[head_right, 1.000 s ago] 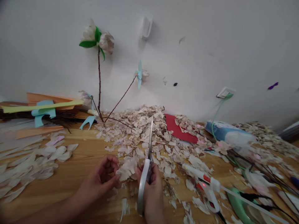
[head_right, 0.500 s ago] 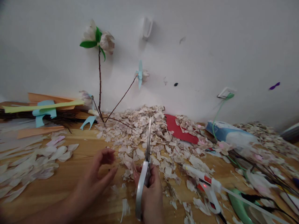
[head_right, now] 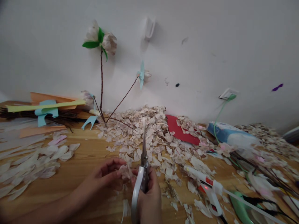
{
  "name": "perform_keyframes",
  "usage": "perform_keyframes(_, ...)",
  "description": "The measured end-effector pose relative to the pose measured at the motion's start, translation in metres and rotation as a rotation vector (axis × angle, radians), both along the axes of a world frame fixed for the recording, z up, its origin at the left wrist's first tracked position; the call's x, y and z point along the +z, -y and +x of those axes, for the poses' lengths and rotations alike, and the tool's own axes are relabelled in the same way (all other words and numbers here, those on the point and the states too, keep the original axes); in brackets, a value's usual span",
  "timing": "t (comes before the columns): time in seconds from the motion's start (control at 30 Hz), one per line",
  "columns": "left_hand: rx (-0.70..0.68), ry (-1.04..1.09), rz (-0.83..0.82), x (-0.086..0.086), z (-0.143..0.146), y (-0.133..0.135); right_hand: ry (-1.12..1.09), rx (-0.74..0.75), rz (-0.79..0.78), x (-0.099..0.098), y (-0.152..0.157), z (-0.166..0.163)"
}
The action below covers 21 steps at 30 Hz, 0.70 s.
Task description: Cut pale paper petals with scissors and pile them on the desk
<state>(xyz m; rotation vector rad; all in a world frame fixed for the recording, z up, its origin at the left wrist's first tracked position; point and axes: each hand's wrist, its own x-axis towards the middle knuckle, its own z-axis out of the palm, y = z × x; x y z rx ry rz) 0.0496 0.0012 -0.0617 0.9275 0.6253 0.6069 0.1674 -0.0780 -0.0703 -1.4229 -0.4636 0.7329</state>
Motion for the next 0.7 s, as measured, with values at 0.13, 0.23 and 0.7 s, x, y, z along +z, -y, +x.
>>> perform_keyframes(0.13, 0.018, 0.027, 0.029, 0.002, 0.001, 0.001, 0.034, -0.051, 0.054, -0.011, -0.004, 0.008)
perform_keyframes(0.23, 0.052, 0.011, 0.054, 0.000, 0.004, 0.000, 0.071, -0.062, 0.075, -0.014, -0.004, 0.009)
perform_keyframes(0.7, 0.023, -0.011, 0.062, -0.008, 0.005, 0.003, -0.045, -0.059, 0.107, -0.014, -0.005, 0.014)
